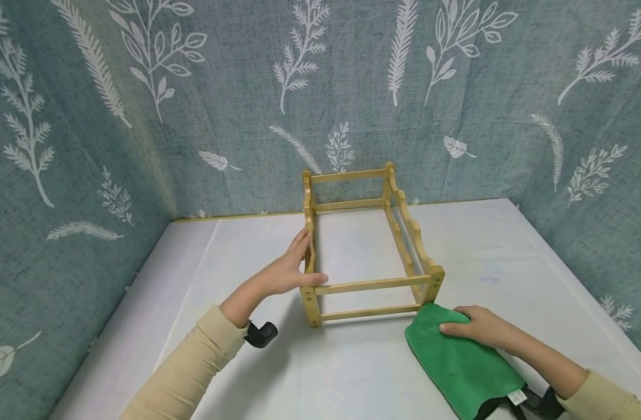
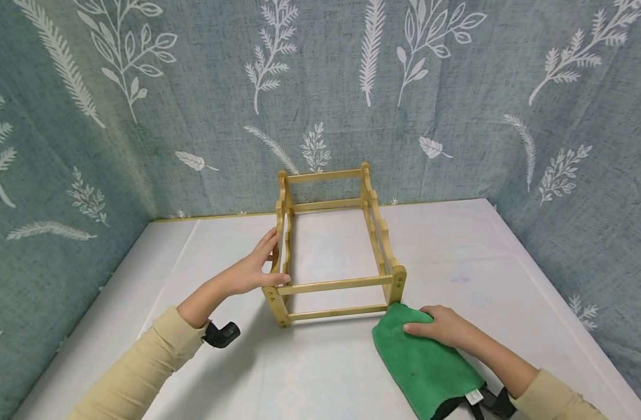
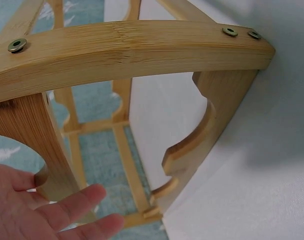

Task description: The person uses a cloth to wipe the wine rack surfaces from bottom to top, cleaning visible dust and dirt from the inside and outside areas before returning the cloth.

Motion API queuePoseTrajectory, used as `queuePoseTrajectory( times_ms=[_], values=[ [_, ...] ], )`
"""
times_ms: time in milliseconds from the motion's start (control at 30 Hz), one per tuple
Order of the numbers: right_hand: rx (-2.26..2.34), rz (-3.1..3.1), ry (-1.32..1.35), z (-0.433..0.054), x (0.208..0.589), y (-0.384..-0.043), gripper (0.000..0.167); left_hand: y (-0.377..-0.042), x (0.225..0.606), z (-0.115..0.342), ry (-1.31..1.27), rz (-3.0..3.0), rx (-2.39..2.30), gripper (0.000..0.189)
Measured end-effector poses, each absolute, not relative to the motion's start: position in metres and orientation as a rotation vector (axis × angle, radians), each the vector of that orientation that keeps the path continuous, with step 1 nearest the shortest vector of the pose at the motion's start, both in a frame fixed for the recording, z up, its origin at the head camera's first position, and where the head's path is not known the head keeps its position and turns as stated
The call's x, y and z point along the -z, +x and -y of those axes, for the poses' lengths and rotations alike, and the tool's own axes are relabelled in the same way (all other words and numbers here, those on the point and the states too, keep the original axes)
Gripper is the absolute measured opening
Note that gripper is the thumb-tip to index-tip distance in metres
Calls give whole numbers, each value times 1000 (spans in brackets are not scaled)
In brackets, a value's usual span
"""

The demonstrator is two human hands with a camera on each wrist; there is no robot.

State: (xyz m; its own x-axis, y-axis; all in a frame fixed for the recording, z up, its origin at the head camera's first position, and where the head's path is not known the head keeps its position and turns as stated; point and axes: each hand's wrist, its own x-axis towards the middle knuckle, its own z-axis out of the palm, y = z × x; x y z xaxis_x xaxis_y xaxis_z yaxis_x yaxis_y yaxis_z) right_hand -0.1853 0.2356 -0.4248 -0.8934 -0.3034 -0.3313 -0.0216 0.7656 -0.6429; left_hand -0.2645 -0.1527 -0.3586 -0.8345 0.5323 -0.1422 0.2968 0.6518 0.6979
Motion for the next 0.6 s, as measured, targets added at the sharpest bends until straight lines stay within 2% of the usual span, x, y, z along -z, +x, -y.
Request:
queuePoseTrajectory(
  times_ms=[167, 600],
  values=[
    [1051, -2606, -233, -236, 418, -182, 48, -265, 359, 151, 661, -2534, -987, 107],
    [1127, -2926, -309, -238, 349, -170, 44, -264, 359, 151, 659, -2535, -985, 107]
  ],
)
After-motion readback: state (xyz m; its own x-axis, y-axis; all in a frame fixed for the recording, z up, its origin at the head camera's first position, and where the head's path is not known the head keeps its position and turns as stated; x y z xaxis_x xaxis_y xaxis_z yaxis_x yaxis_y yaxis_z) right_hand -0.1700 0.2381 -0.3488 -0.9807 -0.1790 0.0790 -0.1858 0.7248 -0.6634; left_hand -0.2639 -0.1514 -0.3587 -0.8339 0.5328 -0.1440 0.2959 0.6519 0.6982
